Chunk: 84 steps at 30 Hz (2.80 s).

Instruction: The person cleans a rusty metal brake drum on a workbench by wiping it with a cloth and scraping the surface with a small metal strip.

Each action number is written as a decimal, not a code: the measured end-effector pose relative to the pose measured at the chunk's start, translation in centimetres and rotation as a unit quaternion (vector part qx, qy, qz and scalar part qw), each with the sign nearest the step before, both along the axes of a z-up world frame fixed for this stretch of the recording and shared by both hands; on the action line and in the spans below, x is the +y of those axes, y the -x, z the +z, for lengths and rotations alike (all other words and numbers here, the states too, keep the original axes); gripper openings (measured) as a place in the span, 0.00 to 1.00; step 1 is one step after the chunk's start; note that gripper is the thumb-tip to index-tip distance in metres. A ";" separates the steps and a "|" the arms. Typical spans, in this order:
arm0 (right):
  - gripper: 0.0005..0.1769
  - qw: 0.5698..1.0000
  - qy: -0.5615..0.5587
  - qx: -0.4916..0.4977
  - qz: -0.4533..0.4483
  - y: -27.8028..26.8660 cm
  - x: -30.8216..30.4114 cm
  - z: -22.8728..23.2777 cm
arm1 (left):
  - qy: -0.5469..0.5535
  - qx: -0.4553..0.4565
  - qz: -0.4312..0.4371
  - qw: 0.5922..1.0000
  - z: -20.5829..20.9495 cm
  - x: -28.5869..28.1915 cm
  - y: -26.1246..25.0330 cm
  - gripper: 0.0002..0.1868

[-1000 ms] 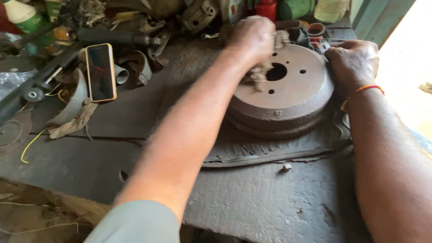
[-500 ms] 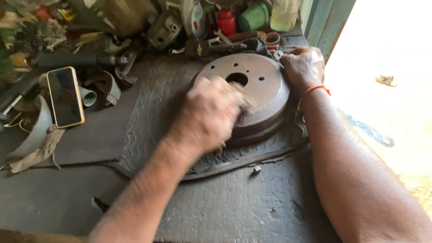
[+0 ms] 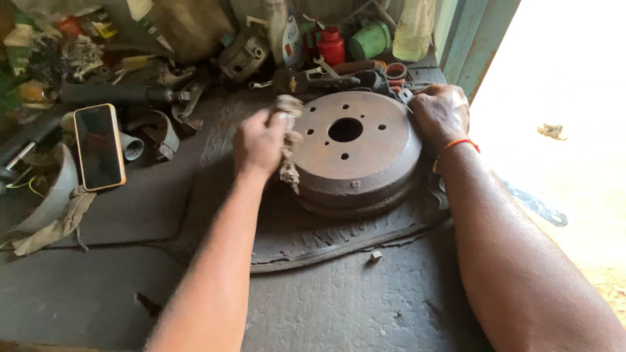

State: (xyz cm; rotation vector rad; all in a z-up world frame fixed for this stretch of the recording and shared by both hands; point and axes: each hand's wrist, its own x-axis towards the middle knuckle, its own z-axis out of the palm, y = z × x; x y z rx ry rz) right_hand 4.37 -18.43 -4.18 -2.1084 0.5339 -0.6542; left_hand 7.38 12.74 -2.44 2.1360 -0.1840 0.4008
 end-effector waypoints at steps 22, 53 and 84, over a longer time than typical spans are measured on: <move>0.10 0.963 0.212 0.098 0.132 9.6 3.8 7.2 | -0.018 -0.047 -0.011 0.999 -3.1 2.8 -3.1 0.22; 0.09 0.922 0.369 -0.068 0.094 16.9 9.5 4.6 | -0.023 -0.038 0.001 0.999 -3.0 2.6 -2.8 0.24; 0.07 0.900 0.412 -0.070 0.121 16.3 8.8 3.8 | -0.027 -0.043 -0.002 0.999 -3.4 2.6 -3.4 0.23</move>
